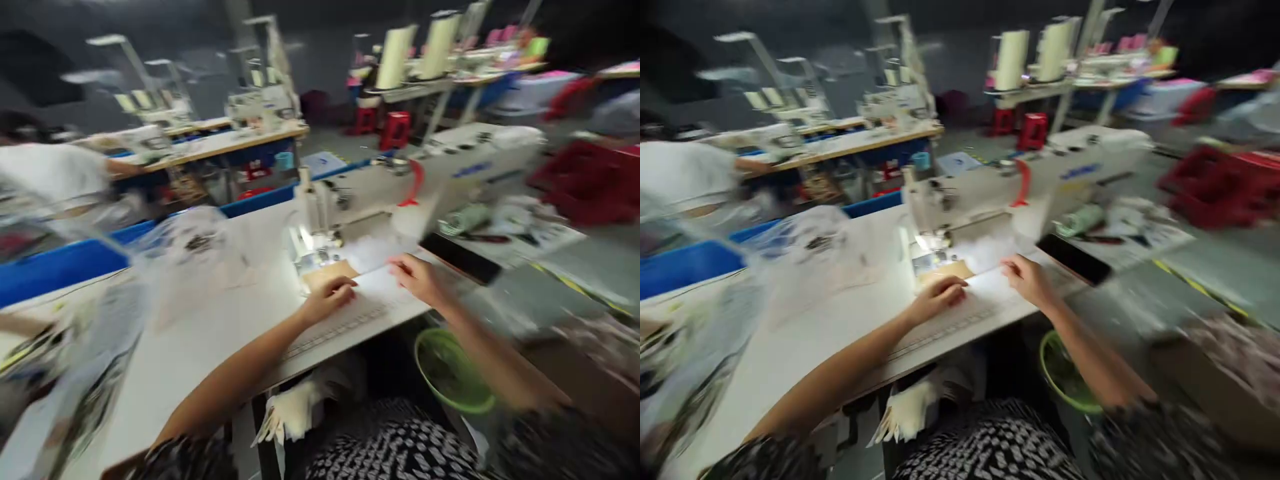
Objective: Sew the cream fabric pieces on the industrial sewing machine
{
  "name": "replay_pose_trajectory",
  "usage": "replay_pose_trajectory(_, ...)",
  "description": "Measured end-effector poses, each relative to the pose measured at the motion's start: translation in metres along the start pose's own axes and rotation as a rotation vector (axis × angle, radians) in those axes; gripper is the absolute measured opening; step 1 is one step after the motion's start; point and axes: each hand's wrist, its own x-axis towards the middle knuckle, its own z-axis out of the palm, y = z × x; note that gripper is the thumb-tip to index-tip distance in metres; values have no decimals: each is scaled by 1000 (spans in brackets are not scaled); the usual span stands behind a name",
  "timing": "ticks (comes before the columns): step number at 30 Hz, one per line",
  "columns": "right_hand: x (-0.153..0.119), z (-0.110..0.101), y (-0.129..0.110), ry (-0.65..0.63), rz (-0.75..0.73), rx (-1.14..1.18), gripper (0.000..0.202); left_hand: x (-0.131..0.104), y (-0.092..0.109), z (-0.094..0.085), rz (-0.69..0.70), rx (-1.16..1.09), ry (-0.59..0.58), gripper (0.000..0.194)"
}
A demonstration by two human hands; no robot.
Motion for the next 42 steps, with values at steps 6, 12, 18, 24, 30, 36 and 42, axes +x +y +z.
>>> replay_pose_trajectory(6,34,-25,21,-13,45,-197,15,36,5,9,197,388,164,20)
replay_pose_trajectory(12,57,-16,6,-97,-82,-218,18,67,41,39,102,730,379,24)
replay_pose_trajectory(18,75,23,51,-138,-234,-354,24,112,36,45,19,1006,436,28)
replay_pose_trajectory(24,70,33,56,-90,-228,-389,17,118,22,47,35,1049,430,31)
replay_pose_trajectory(30,69,34,59,-58,-182,-434,15,117,18,44,39,1009,396,37)
replay_pose_trajectory(36,71,26,50,-124,-146,-420,17,119,16,44,22,975,385,39)
replay_pose_trajectory(42,69,18,44,-107,-171,-436,15,117,20,43,12,901,426,41)
